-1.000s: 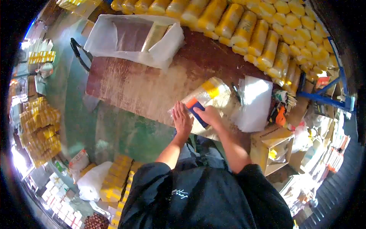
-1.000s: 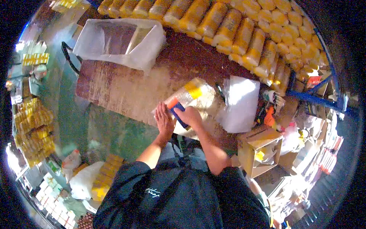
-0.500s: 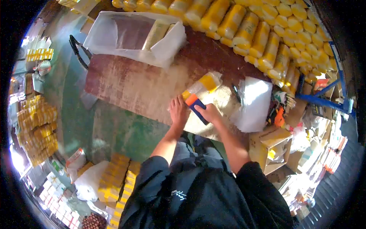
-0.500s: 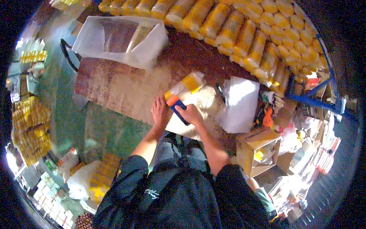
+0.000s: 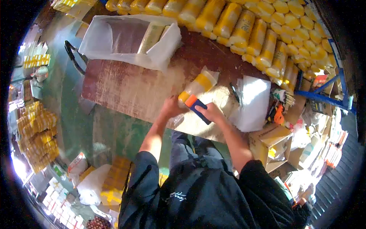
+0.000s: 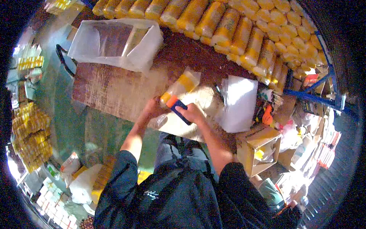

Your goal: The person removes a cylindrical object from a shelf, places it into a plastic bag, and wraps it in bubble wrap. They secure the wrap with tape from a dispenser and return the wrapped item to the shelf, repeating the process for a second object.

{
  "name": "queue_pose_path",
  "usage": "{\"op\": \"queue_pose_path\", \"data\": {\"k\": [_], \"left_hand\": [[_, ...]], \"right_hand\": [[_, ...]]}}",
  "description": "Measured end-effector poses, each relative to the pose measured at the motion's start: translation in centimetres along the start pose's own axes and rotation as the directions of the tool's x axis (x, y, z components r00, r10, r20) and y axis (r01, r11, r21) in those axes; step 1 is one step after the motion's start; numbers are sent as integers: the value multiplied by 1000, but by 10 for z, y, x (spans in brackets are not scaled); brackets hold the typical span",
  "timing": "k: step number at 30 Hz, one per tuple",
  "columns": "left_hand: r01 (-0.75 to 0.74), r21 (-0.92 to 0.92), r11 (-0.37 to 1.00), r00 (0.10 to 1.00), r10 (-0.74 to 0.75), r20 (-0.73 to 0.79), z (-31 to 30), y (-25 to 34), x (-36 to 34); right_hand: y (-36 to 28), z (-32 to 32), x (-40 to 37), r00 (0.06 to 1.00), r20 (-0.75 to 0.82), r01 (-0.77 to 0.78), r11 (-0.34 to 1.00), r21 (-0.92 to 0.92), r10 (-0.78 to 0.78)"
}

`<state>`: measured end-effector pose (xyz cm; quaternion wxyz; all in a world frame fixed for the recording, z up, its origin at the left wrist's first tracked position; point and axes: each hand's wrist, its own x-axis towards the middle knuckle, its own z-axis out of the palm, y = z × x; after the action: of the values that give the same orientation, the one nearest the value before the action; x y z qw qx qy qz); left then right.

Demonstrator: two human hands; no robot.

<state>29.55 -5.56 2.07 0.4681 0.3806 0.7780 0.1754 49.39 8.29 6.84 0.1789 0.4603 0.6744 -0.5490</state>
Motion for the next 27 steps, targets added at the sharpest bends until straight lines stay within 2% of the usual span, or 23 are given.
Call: {"op": "queue_pose_path", "data": {"k": [1, 3, 4, 7, 8, 9, 11, 13, 14, 16, 17, 18, 19, 21, 22, 25, 26, 27], "left_hand": [[-23, 104, 994, 979, 43, -199, 5, 6, -8], [-16, 318, 948, 826, 192, -529, 26, 36, -33], [-4, 244, 970, 817, 144, -558, 36, 49, -42], [-6, 198, 980, 820, 118, -560, 61, 13, -14], [31, 2, 1000, 940, -28, -339, 41, 7, -7], [-45, -167, 985, 995, 29, -94, 5, 7, -8], [13, -39, 999, 987, -19, -161, -3, 22, -20], [68, 309, 949, 888, 83, -452, 19, 45, -39], [66, 298, 952, 796, 130, -592, 37, 55, -42], [97, 286, 953, 774, 108, -624, 73, 13, -12], [104, 283, 954, 763, 107, -638, 65, 14, -3], [113, 196, 974, 868, -1, -496, 58, 13, 0], [103, 128, 986, 925, -48, -378, 42, 23, -11], [105, 4, 994, 986, -103, -131, 12, 33, -20], [70, 143, 987, 942, -18, -335, 32, 26, -25], [143, 315, 938, 755, 102, -648, 59, 63, -49], [221, 455, 863, 641, 223, -734, 100, 11, -14], [162, 354, 921, 741, 124, -660, 88, 9, -11]], "right_hand": [[-1, 0, 2, 1000, 4, 14, 1000, 7, -14], [-3, 2, 1, 1000, 1, 30, 999, 31, -30], [-6, 4, -1, 1000, -18, 16, 999, 30, -16], [4, 3, -9, 999, -40, 6, 1000, 6, -6], [1, -3, -15, 998, 24, -63, 995, 74, 61], [5, -3, -13, 999, 33, -39, 996, 79, 37], [11, -1, -8, 998, 57, 9, 996, 91, -14], [5, 2, 0, 999, 44, 8, 991, 135, -14], [5, 5, -1, 999, 38, -2, 988, 158, -4], [15, 14, 1, 998, 1, 70, 988, 137, -70], [12, 12, 0, 994, -26, 106, 986, 128, -103], [14, 7, -4, 1000, 12, 24, 995, 100, -25], [17, 4, -6, 1000, 10, 27, 996, 79, -28], [17, 0, -2, 999, -2, 52, 998, 44, -52], [15, 1, 0, 999, 15, 47, 998, 44, -47], [3, -2, 3, 998, 56, 28, 999, 32, -30], [-5, -4, -4, 998, 61, 6, 1000, 11, -7], [0, -2, -5, 997, 71, 26, 998, 55, -30]]}}
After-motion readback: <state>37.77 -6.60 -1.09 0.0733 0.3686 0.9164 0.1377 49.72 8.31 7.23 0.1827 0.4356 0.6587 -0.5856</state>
